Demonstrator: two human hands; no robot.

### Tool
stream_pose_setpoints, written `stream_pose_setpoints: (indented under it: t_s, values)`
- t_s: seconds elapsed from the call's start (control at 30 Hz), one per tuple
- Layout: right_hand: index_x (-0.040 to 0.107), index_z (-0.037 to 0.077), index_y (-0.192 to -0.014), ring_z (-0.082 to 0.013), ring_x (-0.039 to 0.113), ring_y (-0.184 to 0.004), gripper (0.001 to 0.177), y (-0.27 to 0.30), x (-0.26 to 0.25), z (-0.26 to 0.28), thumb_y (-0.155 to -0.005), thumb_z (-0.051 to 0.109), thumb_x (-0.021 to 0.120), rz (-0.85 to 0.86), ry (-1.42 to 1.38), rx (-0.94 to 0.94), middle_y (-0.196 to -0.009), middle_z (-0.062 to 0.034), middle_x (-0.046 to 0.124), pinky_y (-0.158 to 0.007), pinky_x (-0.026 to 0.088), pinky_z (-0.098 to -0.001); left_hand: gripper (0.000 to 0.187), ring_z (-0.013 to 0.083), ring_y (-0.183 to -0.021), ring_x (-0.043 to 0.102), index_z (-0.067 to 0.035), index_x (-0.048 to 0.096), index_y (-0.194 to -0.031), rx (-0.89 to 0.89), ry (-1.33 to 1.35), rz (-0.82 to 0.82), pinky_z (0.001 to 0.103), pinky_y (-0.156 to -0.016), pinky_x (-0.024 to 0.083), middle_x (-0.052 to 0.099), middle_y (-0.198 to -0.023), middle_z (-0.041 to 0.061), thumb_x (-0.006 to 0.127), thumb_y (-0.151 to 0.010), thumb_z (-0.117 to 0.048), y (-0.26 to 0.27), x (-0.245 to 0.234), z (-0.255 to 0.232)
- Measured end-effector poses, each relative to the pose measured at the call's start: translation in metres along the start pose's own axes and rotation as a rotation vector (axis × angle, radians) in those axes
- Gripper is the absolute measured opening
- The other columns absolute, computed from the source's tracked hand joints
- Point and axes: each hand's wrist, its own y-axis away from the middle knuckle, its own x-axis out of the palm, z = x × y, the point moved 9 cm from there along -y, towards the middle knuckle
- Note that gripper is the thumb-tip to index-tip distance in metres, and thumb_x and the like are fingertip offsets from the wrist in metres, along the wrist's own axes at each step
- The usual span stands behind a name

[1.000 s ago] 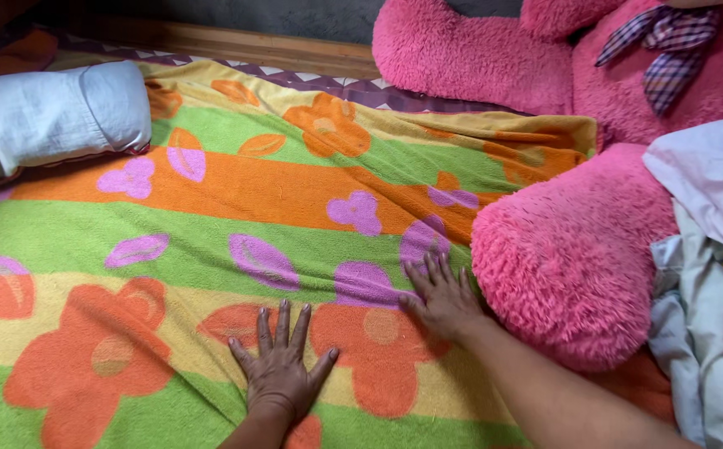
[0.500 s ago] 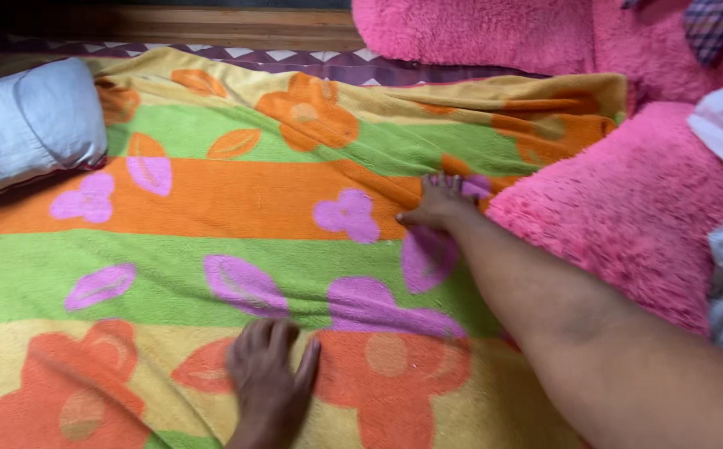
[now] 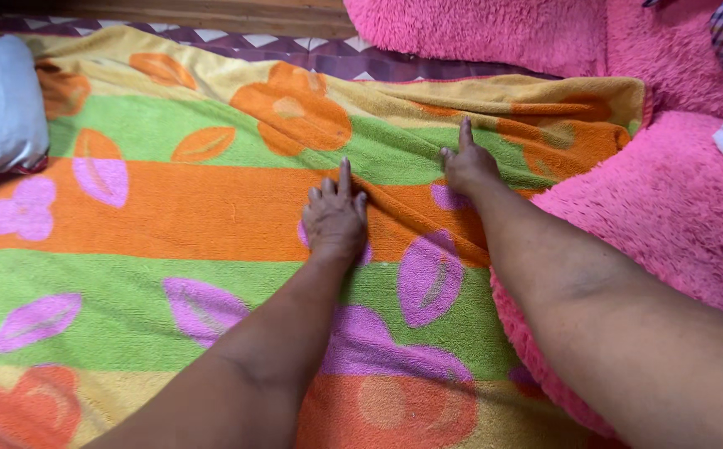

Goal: The person smooths a floral-patterned blanket on a wooden bed, then places a white pillow at the head and a patterned pillow at the foot. They adjust the blanket edges and tuck them under the mattress, then reposition the pillows and a pink plush toy before smoothing the blanket again.

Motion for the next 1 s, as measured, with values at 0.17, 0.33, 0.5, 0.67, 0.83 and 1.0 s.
stream_pose_setpoints:
  t_s: [0.17,0.33,0.5,0.67,0.83,1.0]
  values:
    - [0.039,0.028,-0.148,-0.0306,0.066,-0.105,0.044,-0.034,0.001,0.004,-0.109,0.042,0.051,-0.185,0.103,-0.082,-0.119,-0.0142,0.070,-0.092,0.054,-0.0478,0.067,0.0260,-0.122,0.050,-0.038,0.039,-0.156,0.352,-0.055,-0.184,0.043,-0.101,0.041,0.054,-0.129,0.007,0.063,-0.095,-0.021,-0.014,0.005,-0.021]
    - [0.056,0.016,-0.124,-0.0300,0.069,-0.098,0.019,-0.067,0.002,-0.010,-0.112,0.027,0.047,-0.266,0.048,-0.081,-0.108,-0.0151,0.071,-0.087,0.054,-0.0500,0.064,0.0266,-0.138,0.044,-0.032,0.045,-0.154,0.456,0.040,-0.272,0.046,-0.116,0.034,0.053,-0.142,0.004,0.064,-0.094,-0.023,-0.003,0.010,-0.017]
    - [0.054,0.009,-0.124,-0.0342,0.066,-0.095,0.022,-0.100,-0.032,-0.013,-0.106,0.020,0.049,-0.398,0.022,-0.132,-0.106,-0.0179,0.068,-0.082,0.053,-0.0509,0.070,0.0319,-0.153,0.020,-0.031,0.037,-0.158,0.452,-0.002,-0.211,0.059,-0.121,0.009,0.032,-0.163,0.011,0.054,-0.095,-0.058,-0.007,0.001,-0.022]
    - [0.064,0.010,-0.118,-0.0298,0.067,-0.105,0.030,-0.105,-0.063,-0.036,-0.105,0.036,0.061,-0.351,-0.172,-0.211,-0.114,-0.0153,0.070,-0.093,0.053,-0.0467,0.085,0.0319,-0.157,0.004,-0.032,0.027,-0.161,0.268,-0.123,0.016,0.061,-0.121,-0.003,0.015,-0.170,0.009,0.035,-0.090,-0.079,-0.021,0.011,-0.023]
    - [0.069,0.017,-0.118,-0.0327,0.068,-0.109,0.027,-0.101,-0.074,-0.088,-0.097,0.034,0.072,-0.423,-0.180,-0.051,-0.120,-0.0168,0.071,-0.098,0.051,-0.0446,0.084,0.0312,-0.158,0.005,-0.032,0.030,-0.160,0.246,-0.115,0.026,0.060,-0.123,-0.003,0.016,-0.170,0.008,0.034,-0.091,-0.078,-0.018,0.011,-0.022]
    - [0.067,0.026,-0.118,-0.0346,0.065,-0.112,0.032,-0.128,-0.058,-0.092,-0.087,0.025,0.076,-0.410,-0.111,-0.057,-0.122,-0.0155,0.068,-0.097,0.049,-0.0461,0.082,0.0313,-0.157,0.007,-0.032,0.032,-0.159,0.247,-0.089,0.001,0.059,-0.122,-0.002,0.019,-0.169,0.008,0.038,-0.091,-0.077,-0.020,0.010,-0.021]
